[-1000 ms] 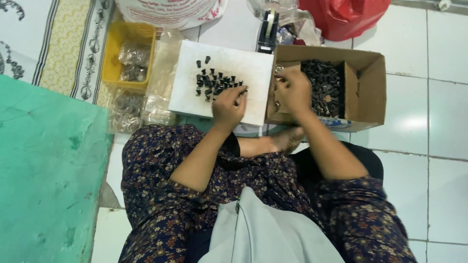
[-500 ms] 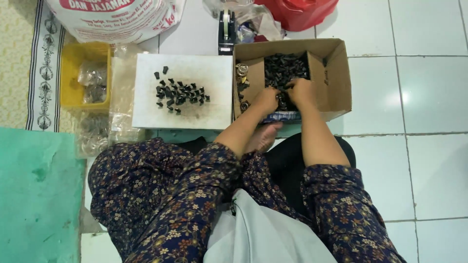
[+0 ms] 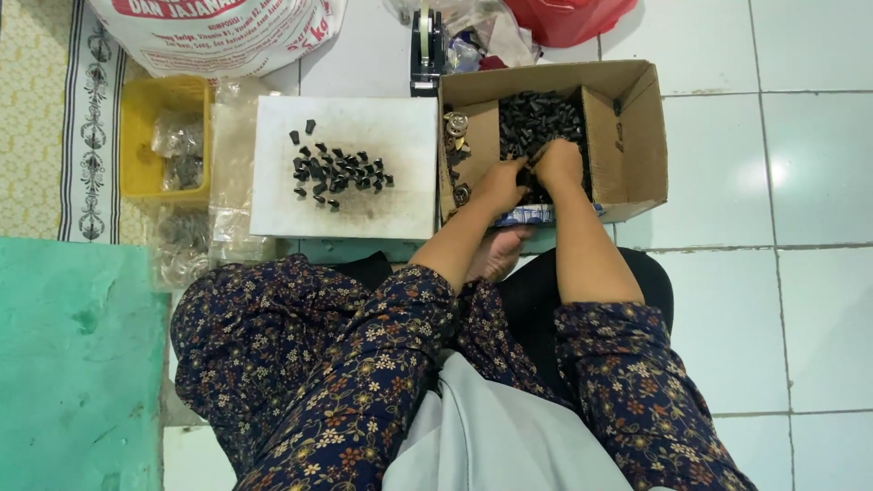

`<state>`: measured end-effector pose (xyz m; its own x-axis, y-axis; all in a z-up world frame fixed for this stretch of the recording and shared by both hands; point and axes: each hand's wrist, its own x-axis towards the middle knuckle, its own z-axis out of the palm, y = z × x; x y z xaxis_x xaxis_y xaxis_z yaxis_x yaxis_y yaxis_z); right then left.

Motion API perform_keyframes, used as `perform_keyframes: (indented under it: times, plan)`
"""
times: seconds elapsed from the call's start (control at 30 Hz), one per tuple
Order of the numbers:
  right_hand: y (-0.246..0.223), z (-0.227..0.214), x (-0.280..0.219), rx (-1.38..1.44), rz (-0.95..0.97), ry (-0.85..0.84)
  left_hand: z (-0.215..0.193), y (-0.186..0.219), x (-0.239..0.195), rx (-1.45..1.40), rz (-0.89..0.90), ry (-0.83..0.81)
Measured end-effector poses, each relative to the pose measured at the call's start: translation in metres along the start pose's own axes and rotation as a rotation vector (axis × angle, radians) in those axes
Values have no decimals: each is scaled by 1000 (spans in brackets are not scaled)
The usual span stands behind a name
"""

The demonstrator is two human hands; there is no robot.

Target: The person sits on the floor and sorts small black plastic parts from a cardboard box onto a white tray. They then pick up a clear plastic bag and place the sorted parts into it, seal the bag, and set it aside in a yellow container. The person repeats this process with another batch of parts.

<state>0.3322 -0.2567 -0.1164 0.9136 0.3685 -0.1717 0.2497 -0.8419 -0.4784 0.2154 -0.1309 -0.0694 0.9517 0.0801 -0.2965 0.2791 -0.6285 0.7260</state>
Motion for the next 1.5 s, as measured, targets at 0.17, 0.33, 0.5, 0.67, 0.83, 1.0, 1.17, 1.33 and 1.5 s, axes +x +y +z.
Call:
perform_keyframes:
  times: [0.17, 0.33, 0.5, 0.67, 0.83, 1.0, 1.17, 1.33, 1.5]
  plan:
    - [-29, -38, -18, 327, 71, -152, 14, -8, 6, -25, 47, 243]
    - [-47, -67, -42, 534, 137, -197, 35, -22, 19, 19, 99, 427]
    - [-22, -38, -13, 622, 180, -186, 36, -23, 26, -128, 164, 565]
    - [-21, -35, -14, 752, 242, -165, 17, -4, 13, -366, 65, 555]
    - [-37, -47, -30, 925, 218, -61, -7, 2, -15, -633, -44, 466]
    - [-79, -66, -67, 1066, -14, -71, -38, -21, -45, -931, 14, 393]
    - [-113, -57, -94, 946, -202, -52, -68, -12, -104, -1060, -39, 476]
    - [-133, -48, -110, 887, -345, -61, -72, -20, -127, -1104, -56, 486]
    - [-143, -40, -125, 692, -542, 58, -73, -27, -156, -1070, -67, 511]
